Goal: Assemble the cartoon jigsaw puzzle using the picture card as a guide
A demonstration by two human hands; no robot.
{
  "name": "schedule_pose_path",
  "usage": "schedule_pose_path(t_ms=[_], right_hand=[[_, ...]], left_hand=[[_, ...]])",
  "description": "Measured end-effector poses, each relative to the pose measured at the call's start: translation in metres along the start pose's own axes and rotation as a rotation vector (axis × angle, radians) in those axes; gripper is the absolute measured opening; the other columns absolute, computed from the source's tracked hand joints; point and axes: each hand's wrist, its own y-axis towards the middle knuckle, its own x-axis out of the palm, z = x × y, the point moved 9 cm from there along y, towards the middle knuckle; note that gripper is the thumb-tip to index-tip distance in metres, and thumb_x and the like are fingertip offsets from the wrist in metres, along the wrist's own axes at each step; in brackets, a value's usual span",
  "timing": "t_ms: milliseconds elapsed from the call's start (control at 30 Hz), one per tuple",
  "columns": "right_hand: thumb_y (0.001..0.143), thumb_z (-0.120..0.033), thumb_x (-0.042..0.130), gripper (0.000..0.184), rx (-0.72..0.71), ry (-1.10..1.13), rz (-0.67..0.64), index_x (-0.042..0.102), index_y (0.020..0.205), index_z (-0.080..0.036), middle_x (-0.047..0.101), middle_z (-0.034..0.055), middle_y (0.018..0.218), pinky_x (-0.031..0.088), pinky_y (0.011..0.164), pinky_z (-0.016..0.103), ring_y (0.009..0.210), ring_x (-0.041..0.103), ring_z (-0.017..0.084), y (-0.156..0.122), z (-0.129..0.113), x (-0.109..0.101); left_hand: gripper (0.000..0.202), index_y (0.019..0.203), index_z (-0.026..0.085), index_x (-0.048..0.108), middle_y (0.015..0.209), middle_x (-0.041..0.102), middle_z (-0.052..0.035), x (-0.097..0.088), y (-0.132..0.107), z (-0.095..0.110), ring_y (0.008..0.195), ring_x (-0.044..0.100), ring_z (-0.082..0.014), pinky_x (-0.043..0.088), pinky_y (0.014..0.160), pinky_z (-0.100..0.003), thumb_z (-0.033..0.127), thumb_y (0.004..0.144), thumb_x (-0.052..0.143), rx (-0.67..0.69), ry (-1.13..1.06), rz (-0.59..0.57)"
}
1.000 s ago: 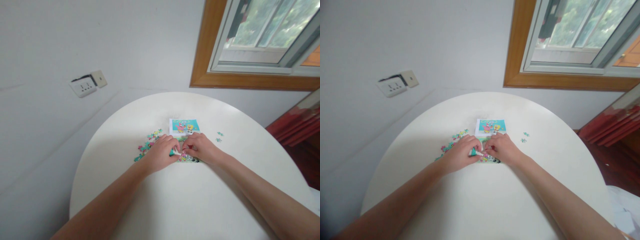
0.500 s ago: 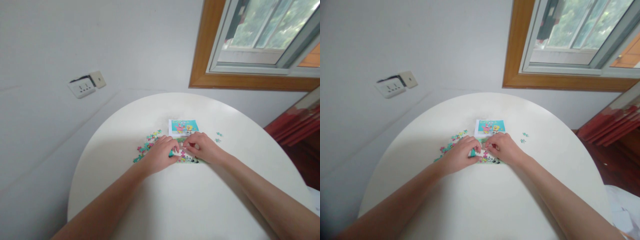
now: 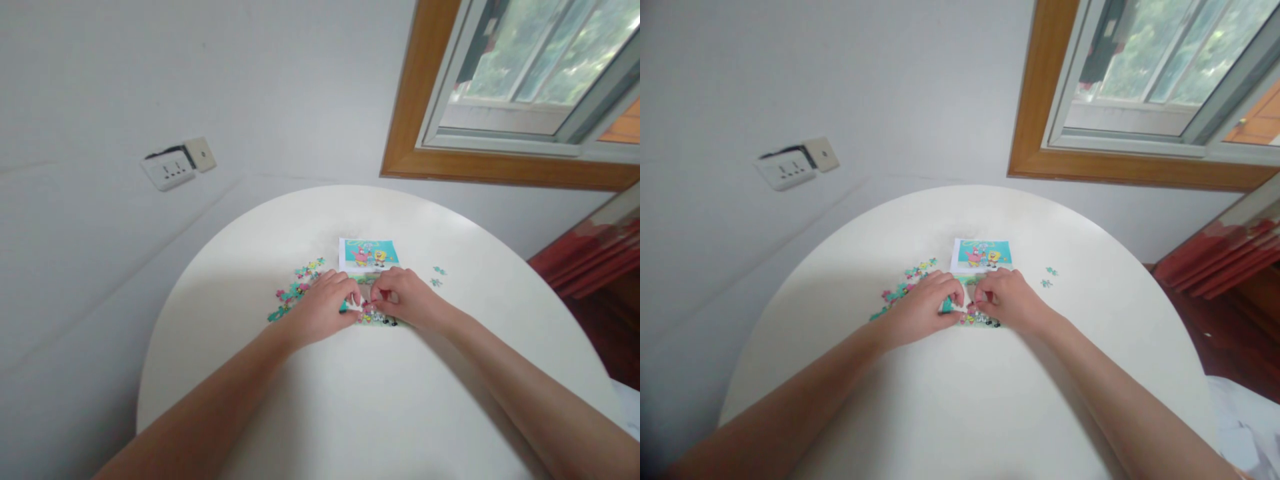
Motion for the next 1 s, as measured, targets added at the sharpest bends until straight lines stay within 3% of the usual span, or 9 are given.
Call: schedule_pose_path(t_ms=[467,633,733,1000], right_hand=[[0.079,-0.027,0.061,0.01,0.002,0.006,-0.001,0.067,0.077,-0.02,0.062,0.0019,0.07,0.037,0.07,0.026,0.074,0.053,0.015,-0.001,0.001,-0.004],[0.078,-0.025,0.062,0.011,0.016,0.064,-0.156,0.072,0.083,-0.024,0.066,0.0008,0.075,0.04,0.068,0.025,0.072,0.057,0.014,-0.012,-0.001,-0.004],[0.073,-0.031,0.068,0.012,0.07,-0.018,-0.228,0.072,0.084,-0.026,0.066,0.0009,0.077,0.04,0.068,0.027,0.073,0.058,0.016,-0.019,-0.002,-0.005],[0.071,-0.027,0.07,0.012,0.126,-0.246,-0.238,0.069,0.083,-0.026,0.068,0.0032,0.087,0.038,0.073,0.032,0.086,0.059,0.022,-0.022,-0.006,-0.006]], left_hand=[[0.013,0.087,0.022,0.06,0.093,0.059,-0.0019,0.004,0.0,0.0,0.097,0.05,-0.0208,0.037,0.088,-0.033,0.018,0.075,0.064,0.016,0.0,-0.015],[0.019,0.096,0.024,0.063,0.095,0.057,-0.0027,0.003,-0.001,0.003,0.1,0.049,-0.0207,0.036,0.09,-0.033,0.018,0.078,0.06,0.051,0.015,-0.018],[0.017,0.096,0.023,0.063,0.094,0.056,-0.0036,0.0,-0.002,0.004,0.098,0.049,-0.0212,0.036,0.088,-0.033,0.021,0.08,0.058,0.048,0.04,-0.031],[0.026,0.091,0.023,0.064,0.093,0.054,-0.0039,-0.003,-0.008,-0.002,0.096,0.048,-0.0237,0.035,0.085,-0.035,0.04,0.072,0.069,0.048,0.119,-0.11]])
